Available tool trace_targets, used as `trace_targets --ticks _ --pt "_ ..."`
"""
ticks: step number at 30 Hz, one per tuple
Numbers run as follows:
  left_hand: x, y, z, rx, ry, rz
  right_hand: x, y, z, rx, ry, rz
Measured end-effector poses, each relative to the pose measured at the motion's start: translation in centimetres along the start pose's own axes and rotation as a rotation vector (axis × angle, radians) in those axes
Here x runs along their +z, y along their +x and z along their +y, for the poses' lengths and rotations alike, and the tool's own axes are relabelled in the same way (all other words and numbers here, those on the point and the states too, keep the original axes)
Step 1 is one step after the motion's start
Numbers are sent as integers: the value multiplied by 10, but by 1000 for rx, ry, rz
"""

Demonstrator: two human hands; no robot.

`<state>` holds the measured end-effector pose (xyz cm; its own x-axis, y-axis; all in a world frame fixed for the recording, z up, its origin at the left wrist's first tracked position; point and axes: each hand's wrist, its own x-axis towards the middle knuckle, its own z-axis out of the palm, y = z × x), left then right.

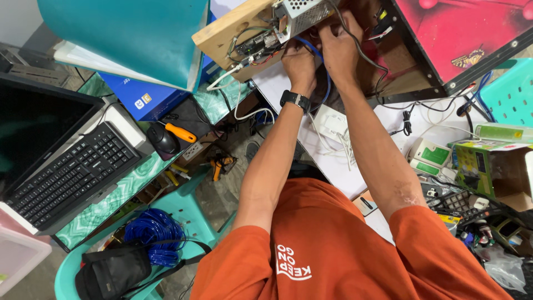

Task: The person works at a cluttered repair bench wiring a power supply and cables into an open computer case mounted on a wooden board. They route and connect wires by hand, use a screwdriver to fasten components, cut and trim cable ties with pliers, and reposition the case while working on its interior.

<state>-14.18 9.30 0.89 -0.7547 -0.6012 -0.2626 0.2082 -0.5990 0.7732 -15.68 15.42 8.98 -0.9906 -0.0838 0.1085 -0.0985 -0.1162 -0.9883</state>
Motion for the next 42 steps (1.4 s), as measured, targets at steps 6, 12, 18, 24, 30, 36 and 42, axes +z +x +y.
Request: trace_targets --ticks 6,12,18,24,30,36,42 --pt "-3 3 -6 -95 -33 -30 -5 -6 -1 -334 -392 13" --pt "-11 4 0 -185 -83 -129 -9 -15 6 -115 -349 51" --pt "-16 3 4 -166 -114 -190 -9 -18 11 126 36 87" --pt "-16 4 2 -107 45 -142 -9 -20 7 95 -96 105" --pt "-15 4 -1 -10 281 -64 -14 -11 7 91 -132 73" --pt "-14 5 -1 -66 159 -113 -18 -13 9 25 -198 3" --pt "-10 4 1 -185 -4 -112 -18 -14 11 96 -118 33"
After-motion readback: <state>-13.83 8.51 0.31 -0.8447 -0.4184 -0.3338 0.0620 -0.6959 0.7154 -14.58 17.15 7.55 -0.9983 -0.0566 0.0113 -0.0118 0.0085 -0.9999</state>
